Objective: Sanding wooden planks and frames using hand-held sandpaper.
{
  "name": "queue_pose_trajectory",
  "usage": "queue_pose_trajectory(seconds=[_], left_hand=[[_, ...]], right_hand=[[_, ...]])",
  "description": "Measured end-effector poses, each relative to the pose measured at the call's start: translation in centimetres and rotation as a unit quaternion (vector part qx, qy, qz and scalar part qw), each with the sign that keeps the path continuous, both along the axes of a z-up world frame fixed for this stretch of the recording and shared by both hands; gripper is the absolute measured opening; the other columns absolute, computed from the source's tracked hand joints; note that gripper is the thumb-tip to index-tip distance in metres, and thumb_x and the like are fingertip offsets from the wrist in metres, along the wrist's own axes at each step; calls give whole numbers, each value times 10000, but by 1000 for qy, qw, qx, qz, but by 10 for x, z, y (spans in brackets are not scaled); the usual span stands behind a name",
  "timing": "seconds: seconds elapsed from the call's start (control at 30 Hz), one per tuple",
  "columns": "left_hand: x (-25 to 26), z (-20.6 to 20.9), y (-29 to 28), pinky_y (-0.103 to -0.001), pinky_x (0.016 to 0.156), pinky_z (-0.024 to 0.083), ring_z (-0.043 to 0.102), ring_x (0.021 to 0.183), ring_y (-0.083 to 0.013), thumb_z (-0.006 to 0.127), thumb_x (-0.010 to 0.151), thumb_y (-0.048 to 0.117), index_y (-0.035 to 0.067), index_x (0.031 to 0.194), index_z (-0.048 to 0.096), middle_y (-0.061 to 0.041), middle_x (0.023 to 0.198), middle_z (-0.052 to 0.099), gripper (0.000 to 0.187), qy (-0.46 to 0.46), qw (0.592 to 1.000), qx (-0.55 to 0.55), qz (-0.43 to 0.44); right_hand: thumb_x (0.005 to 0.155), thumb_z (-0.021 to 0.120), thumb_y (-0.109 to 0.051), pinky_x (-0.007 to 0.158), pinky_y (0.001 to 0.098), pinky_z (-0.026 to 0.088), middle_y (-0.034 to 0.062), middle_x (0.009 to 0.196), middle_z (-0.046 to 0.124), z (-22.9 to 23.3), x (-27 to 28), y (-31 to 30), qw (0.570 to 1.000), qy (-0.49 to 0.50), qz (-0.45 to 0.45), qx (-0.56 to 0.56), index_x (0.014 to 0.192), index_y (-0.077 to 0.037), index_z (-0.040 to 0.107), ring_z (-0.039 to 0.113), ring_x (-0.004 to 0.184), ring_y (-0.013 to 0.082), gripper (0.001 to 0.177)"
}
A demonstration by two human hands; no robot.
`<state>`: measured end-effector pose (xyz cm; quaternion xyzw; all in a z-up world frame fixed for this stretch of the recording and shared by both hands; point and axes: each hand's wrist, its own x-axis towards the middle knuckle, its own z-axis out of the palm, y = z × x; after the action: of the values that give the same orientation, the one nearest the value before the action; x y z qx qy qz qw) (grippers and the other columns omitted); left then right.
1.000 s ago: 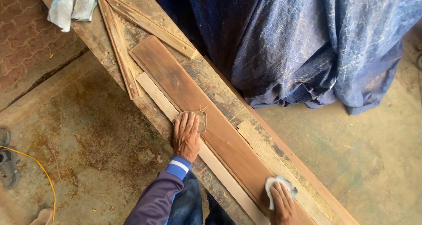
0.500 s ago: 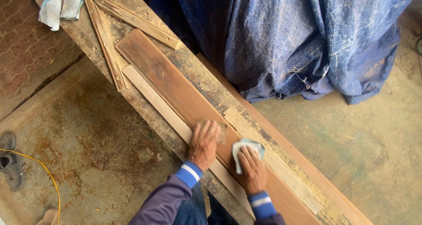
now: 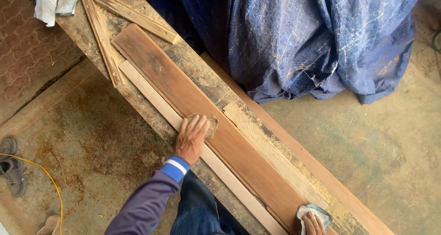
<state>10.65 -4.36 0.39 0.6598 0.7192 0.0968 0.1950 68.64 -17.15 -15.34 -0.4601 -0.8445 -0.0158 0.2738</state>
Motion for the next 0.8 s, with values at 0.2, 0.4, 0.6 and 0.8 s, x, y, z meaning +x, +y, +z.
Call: queue_pose_trajectory(seconds=[0.2, 0.4, 0.6, 0.8], left_hand=[[123, 3, -64, -604, 1168, 409, 525, 1367, -393, 523, 968, 33, 31, 1255, 621, -219, 1419, 575, 303, -29, 988, 149, -20], [149, -7, -87, -577, 1234, 291, 442, 1474, -388, 544, 952, 127, 26, 1421, 603, -217, 1545, 516, 484, -116, 949, 130, -262], [13, -23, -38, -583, 1158, 334, 511, 1345, -351, 578, 881, 75, 38, 1345, 580, -188, 1443, 560, 466, 89, 980, 150, -92], [158, -7, -85, -483, 1242, 329, 498, 1391, -356, 535, 879, -26, 30, 1347, 626, -207, 1480, 565, 480, -4, 980, 155, -126]], right_hand=[[970, 642, -151, 1080, 435, 548, 109, 1129, 732, 45, -29, 7, 999, 33, -5, -19, 1155, -37, 691, 699, 1149, 299, 222], [924, 542, -245, 1177, 418, 430, 127, 1312, 670, 76, -34, 4, 986, -28, -57, -156, 1270, -90, 676, 599, 1301, 290, 402], [818, 634, -238, 1202, 446, 396, 145, 1361, 627, 77, -36, 2, 980, -43, -59, -183, 1324, -92, 632, 557, 1342, 310, 526], [598, 660, -46, 1166, 496, 391, 183, 1382, 588, 96, -44, 5, 973, -21, -60, -220, 1285, -77, 638, 513, 1355, 371, 688]])
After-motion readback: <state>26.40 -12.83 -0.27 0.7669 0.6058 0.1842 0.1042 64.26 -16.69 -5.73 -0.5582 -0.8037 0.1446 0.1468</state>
